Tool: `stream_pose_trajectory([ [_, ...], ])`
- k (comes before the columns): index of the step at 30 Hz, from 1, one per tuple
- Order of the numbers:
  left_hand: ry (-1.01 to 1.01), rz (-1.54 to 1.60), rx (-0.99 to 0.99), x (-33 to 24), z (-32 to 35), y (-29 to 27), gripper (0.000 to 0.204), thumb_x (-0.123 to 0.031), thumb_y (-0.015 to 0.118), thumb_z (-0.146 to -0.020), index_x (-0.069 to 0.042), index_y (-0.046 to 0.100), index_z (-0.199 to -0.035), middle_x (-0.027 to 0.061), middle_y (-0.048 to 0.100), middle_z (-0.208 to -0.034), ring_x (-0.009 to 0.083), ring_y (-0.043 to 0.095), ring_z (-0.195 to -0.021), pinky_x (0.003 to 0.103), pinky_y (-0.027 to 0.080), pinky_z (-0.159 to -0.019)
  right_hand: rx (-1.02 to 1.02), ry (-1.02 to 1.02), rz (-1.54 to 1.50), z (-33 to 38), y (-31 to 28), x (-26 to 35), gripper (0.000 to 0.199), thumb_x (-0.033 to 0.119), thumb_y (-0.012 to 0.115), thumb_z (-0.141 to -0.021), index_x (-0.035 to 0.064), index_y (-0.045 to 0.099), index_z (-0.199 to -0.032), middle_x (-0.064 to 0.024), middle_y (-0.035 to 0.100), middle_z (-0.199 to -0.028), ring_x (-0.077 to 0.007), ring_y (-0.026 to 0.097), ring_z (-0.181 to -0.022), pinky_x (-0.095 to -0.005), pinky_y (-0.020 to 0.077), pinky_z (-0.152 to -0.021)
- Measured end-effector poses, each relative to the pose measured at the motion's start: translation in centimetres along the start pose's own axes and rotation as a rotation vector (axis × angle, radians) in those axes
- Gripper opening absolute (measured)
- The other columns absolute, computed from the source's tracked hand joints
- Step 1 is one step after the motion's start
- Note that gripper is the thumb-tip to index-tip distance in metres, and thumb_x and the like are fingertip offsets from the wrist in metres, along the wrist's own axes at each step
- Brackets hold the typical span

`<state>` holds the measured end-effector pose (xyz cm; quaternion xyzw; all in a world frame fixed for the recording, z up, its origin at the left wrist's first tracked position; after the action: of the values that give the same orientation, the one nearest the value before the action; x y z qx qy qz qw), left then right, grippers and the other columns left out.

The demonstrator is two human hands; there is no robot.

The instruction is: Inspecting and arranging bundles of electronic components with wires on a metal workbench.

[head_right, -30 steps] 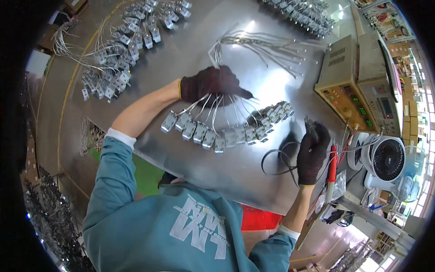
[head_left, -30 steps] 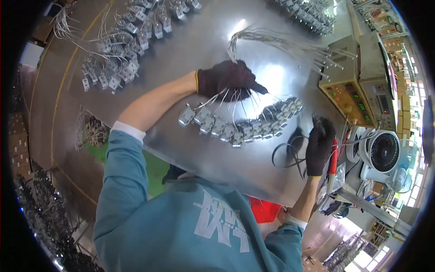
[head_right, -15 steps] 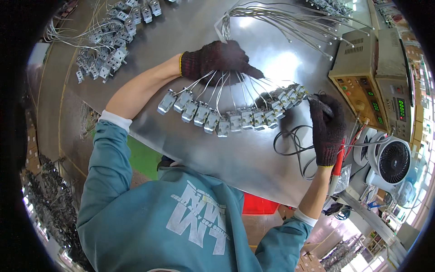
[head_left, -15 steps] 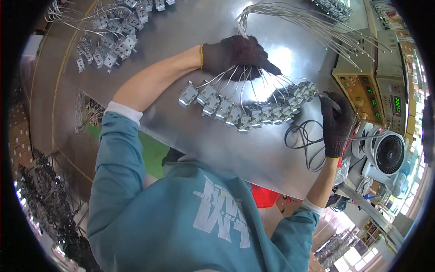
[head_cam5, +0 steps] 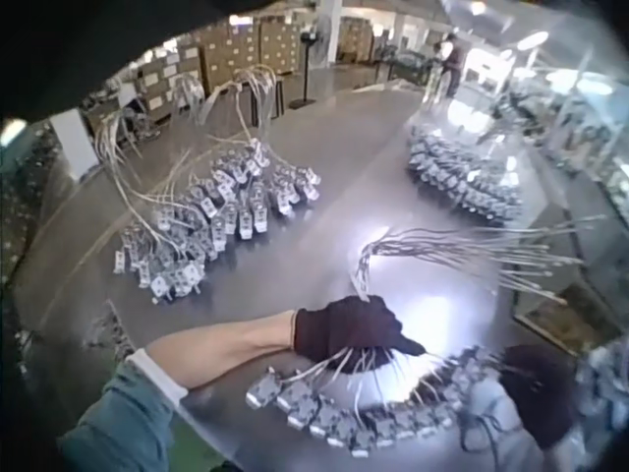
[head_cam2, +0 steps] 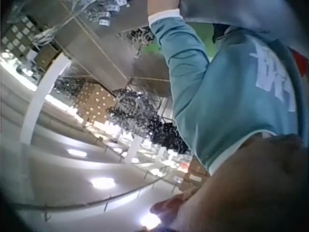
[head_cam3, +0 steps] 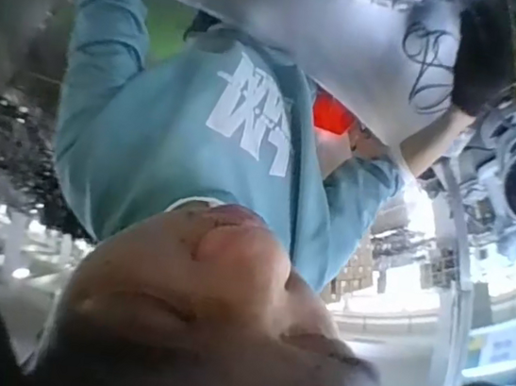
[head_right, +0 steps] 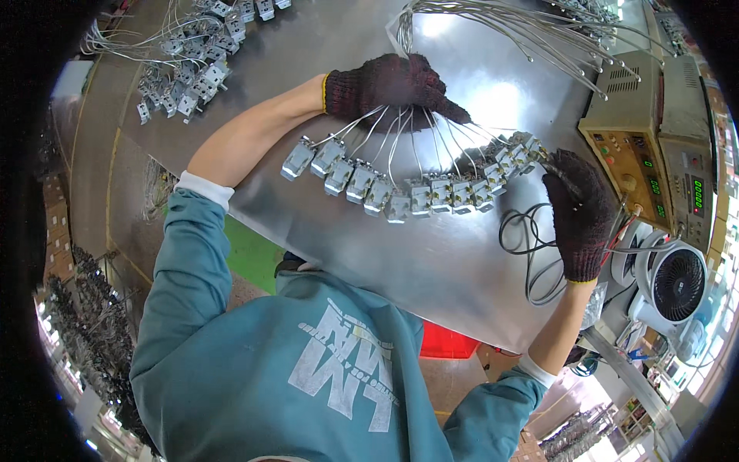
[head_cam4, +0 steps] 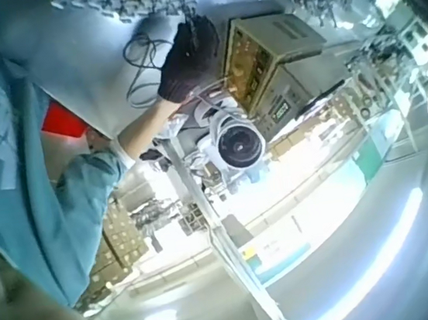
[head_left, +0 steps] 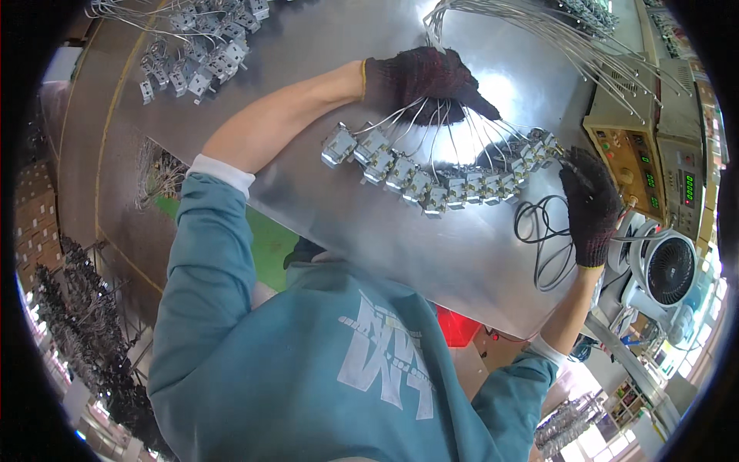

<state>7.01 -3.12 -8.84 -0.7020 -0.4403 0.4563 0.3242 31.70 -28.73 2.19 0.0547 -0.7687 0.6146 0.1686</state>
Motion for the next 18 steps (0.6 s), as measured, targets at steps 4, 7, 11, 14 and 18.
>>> stream_pose_trajectory([
  [4, 0.058, 0.074, -0.085, -0.1, 0.2, -0.4, 0.045, -0.019, 0.067, -0.098, -0.029, 0.071, -0.142, 0.0111, 0.077, -0.113, 0.0362, 0.072, -0.101, 0.050, 0.060, -0.092, 0.003, 0.066, -0.055, -0.1, 0.0, 1.0, 0.030, 0.005, 0.083, -0.093, 0.0047, 0.078, -0.122, -0.0138, 0.077, -0.127, -0.0254, 0.074, -0.115, -0.0370, 0.0606, -0.095],
  [7, 0.011, 0.143, -0.011, -0.3, 0.1, -0.6, 0.045, -0.019, 0.067, -0.098, -0.028, 0.071, -0.142, 0.0113, 0.077, -0.114, 0.0360, 0.072, -0.101, 0.049, 0.060, -0.092, -0.014, 0.034, -0.038, 0.1, 0.1, 1.1, 0.031, 0.006, 0.081, -0.093, 0.0049, 0.078, -0.124, -0.0131, 0.078, -0.126, -0.0279, 0.074, -0.117, -0.0381, 0.0567, -0.102],
  [11, -0.018, 0.044, 0.018, -0.3, 0.2, -0.6, 0.048, -0.020, 0.067, -0.098, -0.030, 0.069, -0.145, 0.0109, 0.077, -0.116, 0.0358, 0.071, -0.103, 0.050, 0.059, -0.094, -0.007, 0.111, -0.117, 0.3, 0.1, 2.3, 0.032, 0.006, 0.079, -0.096, 0.0041, 0.076, -0.128, -0.0127, 0.078, -0.126, -0.0244, 0.075, -0.113, -0.0361, 0.0579, -0.099],
  [14, 0.000, 0.028, -0.007, 0.2, 0.4, -0.2, 0.049, -0.021, 0.067, -0.098, -0.033, 0.068, -0.146, 0.0103, 0.077, -0.116, 0.0354, 0.071, -0.103, 0.049, 0.059, -0.095, -0.042, 0.321, -0.375, 1.2, 0.4, 2.4, 0.032, 0.008, 0.078, -0.099, 0.0042, 0.075, -0.130, -0.0120, 0.078, -0.124, -0.0199, 0.074, -0.110, -0.0347, 0.0591, -0.094],
  [18, -0.016, 0.002, 0.037, 0.2, -0.2, 0.2, 0.049, -0.022, 0.067, -0.099, -0.034, 0.067, -0.147, 0.0099, 0.077, -0.116, 0.0347, 0.071, -0.102, 0.049, 0.059, -0.095, -0.016, 0.326, -0.401, 1.6, 1.5, 3.1, 0.031, 0.007, 0.078, -0.099, 0.0042, 0.074, -0.130, -0.0078, 0.076, -0.127, -0.0150, 0.072, -0.108, -0.0323, 0.0615, -0.090],
])
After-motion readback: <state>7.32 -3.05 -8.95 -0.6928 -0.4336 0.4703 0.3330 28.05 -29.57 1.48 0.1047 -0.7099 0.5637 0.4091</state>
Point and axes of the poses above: each hand's wrist, its own z-axis away from the middle knuckle, its own y-axis out of the palm, x = y × z, the point moved 2 cm from there along -z, towards the middle knuckle
